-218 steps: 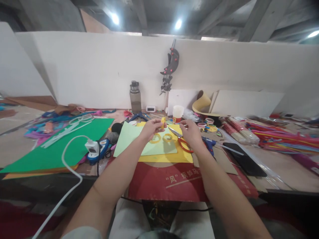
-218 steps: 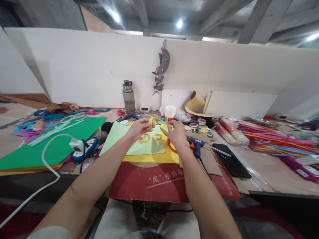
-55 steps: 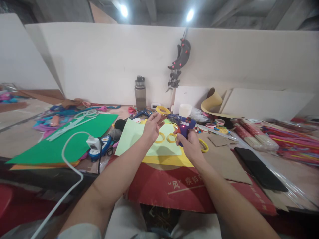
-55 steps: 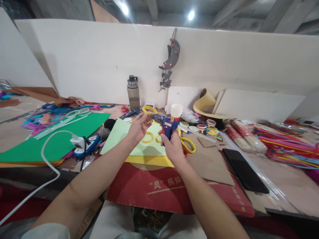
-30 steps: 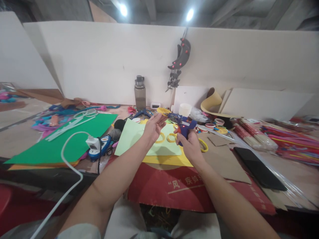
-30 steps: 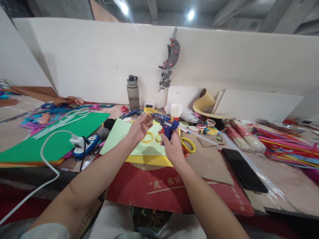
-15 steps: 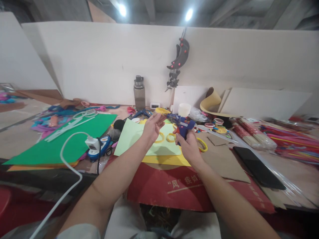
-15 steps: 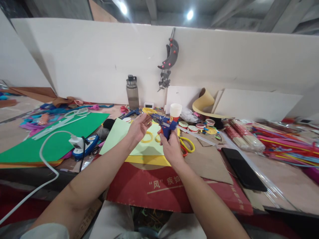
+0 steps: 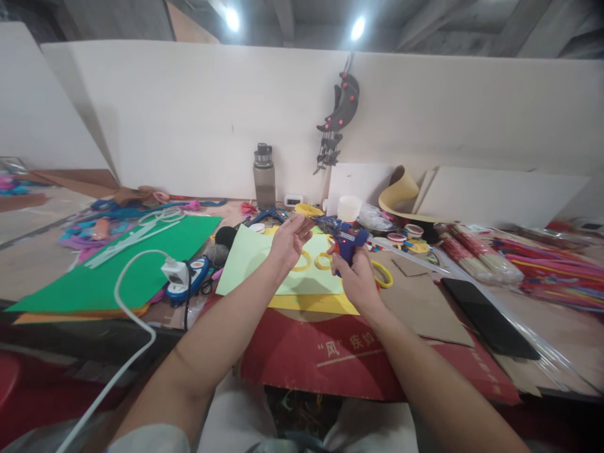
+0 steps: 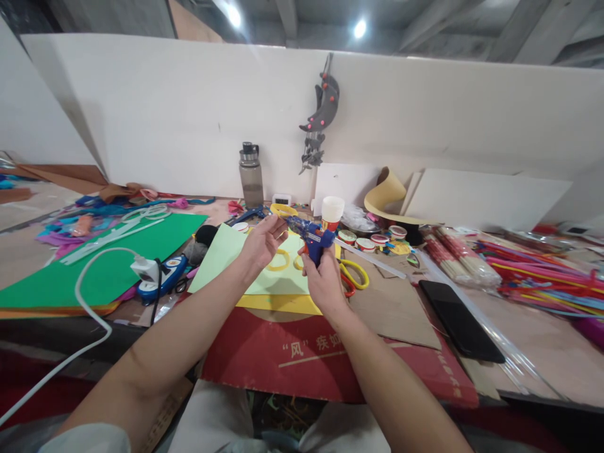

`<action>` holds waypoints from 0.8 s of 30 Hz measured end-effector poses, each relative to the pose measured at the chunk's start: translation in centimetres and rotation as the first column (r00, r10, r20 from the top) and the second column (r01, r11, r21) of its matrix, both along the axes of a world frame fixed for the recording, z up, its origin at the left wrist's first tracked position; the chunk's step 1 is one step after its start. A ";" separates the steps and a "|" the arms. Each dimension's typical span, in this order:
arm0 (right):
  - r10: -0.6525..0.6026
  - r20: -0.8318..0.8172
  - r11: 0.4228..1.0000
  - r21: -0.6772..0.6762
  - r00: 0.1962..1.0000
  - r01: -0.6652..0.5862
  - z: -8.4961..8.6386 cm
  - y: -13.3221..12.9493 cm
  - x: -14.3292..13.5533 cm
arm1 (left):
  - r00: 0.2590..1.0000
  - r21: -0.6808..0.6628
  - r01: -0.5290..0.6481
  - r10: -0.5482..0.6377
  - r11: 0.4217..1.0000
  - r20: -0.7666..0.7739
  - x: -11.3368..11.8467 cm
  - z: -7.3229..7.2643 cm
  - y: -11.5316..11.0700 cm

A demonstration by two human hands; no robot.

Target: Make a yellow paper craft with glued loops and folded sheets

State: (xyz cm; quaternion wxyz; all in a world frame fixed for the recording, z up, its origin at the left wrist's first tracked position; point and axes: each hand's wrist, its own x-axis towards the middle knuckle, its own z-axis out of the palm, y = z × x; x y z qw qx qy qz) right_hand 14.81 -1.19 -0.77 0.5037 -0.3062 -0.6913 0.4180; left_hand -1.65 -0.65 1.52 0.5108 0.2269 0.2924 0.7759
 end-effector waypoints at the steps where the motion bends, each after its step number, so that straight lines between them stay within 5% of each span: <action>1: -0.007 0.000 1.000 -0.005 1.000 0.007 0.0 0.0 0.0 | 1.000 -0.008 0.003 -0.003 1.000 0.001 0.0 0.0 0.0; 24: -0.013 0.022 1.000 -0.023 1.000 0.014 0.1 0.0 0.1 | 0.978 0.048 -0.150 0.155 0.988 -0.138 0.4 0.5 -0.4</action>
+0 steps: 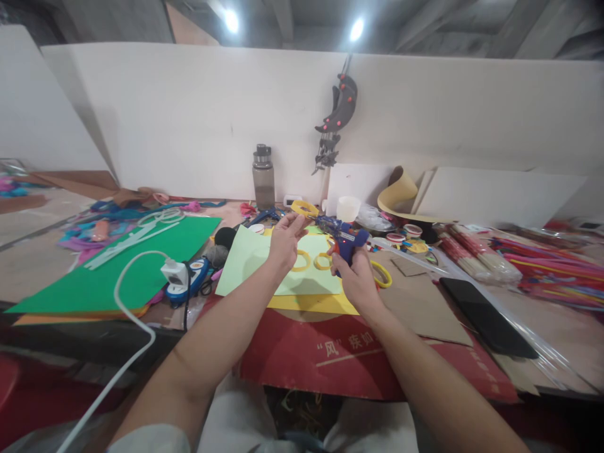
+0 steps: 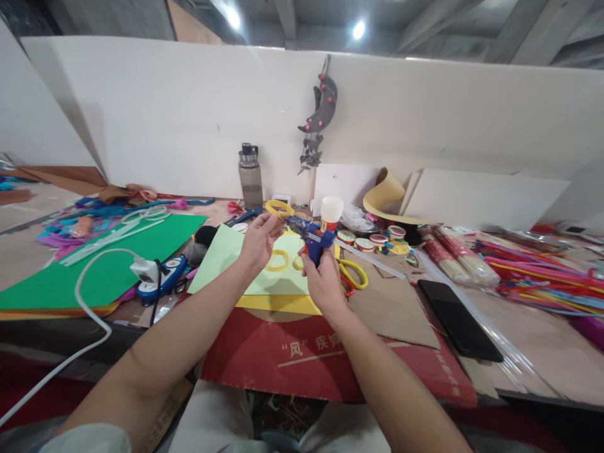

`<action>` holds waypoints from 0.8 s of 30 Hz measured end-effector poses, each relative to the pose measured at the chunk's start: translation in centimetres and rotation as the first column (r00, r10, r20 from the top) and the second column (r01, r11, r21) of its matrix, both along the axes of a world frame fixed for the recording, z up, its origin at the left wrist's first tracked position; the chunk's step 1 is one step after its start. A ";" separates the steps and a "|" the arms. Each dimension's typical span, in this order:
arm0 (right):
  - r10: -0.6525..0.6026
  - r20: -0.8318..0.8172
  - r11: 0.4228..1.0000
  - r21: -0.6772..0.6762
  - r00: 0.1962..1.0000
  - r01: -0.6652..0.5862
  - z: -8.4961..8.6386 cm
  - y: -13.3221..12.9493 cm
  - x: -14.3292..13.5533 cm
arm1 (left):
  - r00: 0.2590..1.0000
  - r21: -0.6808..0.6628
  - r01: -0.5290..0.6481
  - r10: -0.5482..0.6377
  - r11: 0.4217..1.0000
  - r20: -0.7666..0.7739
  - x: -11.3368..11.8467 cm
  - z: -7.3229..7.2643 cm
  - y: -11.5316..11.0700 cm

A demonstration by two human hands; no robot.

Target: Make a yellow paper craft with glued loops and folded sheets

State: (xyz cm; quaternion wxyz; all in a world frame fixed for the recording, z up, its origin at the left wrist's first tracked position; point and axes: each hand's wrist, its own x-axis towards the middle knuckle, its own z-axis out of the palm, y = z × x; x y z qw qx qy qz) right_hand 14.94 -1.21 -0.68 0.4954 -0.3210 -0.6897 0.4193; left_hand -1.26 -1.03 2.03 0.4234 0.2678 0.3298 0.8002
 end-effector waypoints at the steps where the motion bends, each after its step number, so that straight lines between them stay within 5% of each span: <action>1: -0.004 0.005 1.000 0.007 1.000 0.004 -0.1 0.1 0.0 | 1.000 -0.002 0.004 -0.004 1.000 0.005 0.0 0.0 0.0; 8: -0.059 -0.016 0.998 0.032 0.998 0.060 0.2 0.0 0.0 | 0.998 0.007 0.042 -0.042 0.999 -0.044 0.4 -0.4 0.0; 14: -0.077 -0.106 0.993 0.076 0.991 0.085 0.6 -0.2 0.2 | 0.997 -0.016 0.049 -0.048 0.999 0.066 -0.3 -0.3 0.2; 24: -0.054 0.041 0.995 0.083 0.998 0.051 -0.2 0.0 0.0 | 0.989 -0.026 0.116 -0.113 0.993 0.097 -0.1 -0.5 0.3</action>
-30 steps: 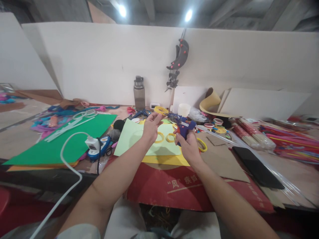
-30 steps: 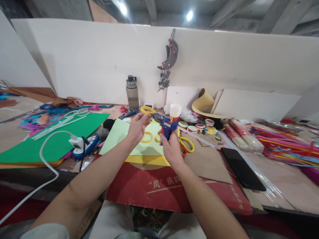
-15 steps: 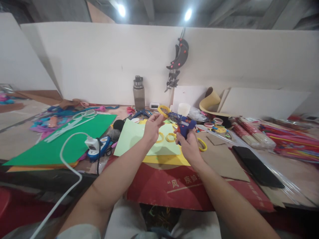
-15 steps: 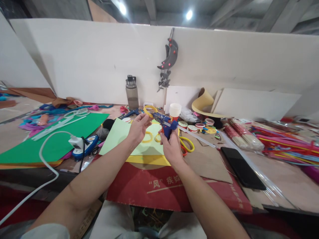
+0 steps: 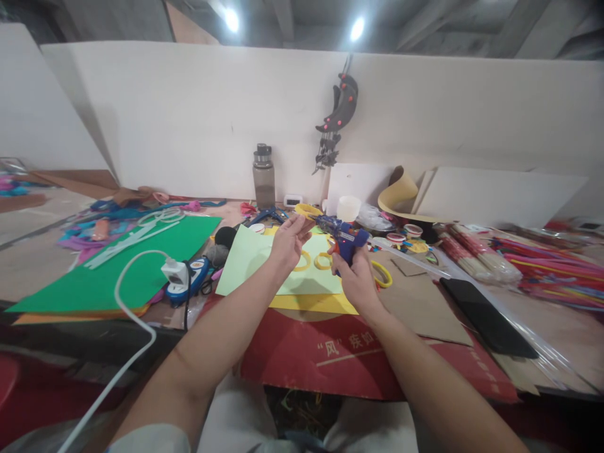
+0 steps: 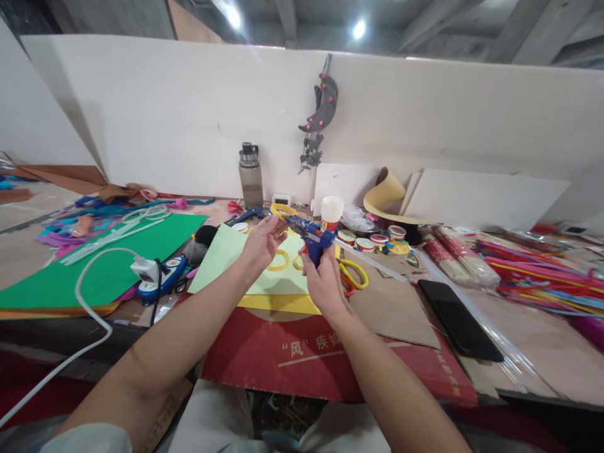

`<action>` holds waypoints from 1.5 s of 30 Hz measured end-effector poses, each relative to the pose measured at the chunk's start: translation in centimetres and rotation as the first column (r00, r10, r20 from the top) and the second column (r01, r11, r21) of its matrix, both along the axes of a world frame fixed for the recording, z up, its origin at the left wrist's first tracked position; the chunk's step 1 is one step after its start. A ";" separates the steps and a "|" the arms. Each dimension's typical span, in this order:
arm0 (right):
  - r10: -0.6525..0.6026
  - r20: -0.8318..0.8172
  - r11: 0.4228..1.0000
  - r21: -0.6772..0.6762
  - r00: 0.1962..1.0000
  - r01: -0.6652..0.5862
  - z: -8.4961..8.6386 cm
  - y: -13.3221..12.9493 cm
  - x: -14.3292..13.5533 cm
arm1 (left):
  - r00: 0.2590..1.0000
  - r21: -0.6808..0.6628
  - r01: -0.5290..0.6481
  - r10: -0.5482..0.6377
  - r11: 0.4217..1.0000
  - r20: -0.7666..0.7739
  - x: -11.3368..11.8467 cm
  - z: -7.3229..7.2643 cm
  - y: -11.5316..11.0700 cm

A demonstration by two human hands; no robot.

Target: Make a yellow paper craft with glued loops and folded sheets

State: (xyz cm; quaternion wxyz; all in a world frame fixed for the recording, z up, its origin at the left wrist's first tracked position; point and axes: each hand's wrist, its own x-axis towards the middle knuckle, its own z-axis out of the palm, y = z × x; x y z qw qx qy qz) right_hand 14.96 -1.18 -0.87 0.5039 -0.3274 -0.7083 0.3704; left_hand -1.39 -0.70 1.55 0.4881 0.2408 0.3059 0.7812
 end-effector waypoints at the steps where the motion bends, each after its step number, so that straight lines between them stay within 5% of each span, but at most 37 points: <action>1: -0.005 0.010 1.000 0.002 1.000 0.005 0.0 0.1 0.0 | 1.000 -0.001 0.001 -0.001 1.000 -0.014 0.1 0.1 0.0; 15: -0.058 0.010 0.998 0.035 0.998 0.058 -0.1 -0.1 0.0 | 0.997 0.000 -0.008 0.008 1.000 -0.076 0.2 0.2 -0.2; 23: -0.010 -0.165 0.989 -0.147 0.986 -0.015 1.9 0.2 0.4 | 0.991 -0.033 -0.007 0.002 0.999 -0.137 -0.6 -0.5 0.2; 28: -0.158 -0.071 0.961 -0.240 0.985 0.137 2.2 2.6 3.6 | 0.990 -0.061 -0.061 0.052 0.996 -0.134 -1.4 -1.1 0.8; 32: -0.312 -0.050 0.874 -0.406 0.949 0.266 0.9 4.2 7.3 | 0.987 -0.090 -0.106 0.093 0.990 -0.134 -1.6 -0.9 1.1; 35: -0.371 -0.052 0.715 -0.652 0.927 0.250 0.1 4.7 9.5 | 0.993 -0.066 -0.028 0.020 0.997 -0.115 -1.1 -0.5 0.9; 38: -0.387 -0.004 0.601 -0.760 0.922 0.248 -0.3 4.7 10.5 | 0.992 -0.052 0.027 -0.034 0.998 -0.122 -0.5 -0.1 0.5; 41: -0.369 0.028 0.566 -0.786 0.929 0.249 -0.4 4.8 10.8 | 0.989 -0.037 0.065 -0.070 0.997 -0.131 -0.3 0.2 0.2; 45: -0.314 0.049 0.610 -0.755 0.948 0.242 -0.1 5.4 11.6 | 0.990 -0.037 0.098 -0.101 0.995 -0.102 -0.3 0.3 0.1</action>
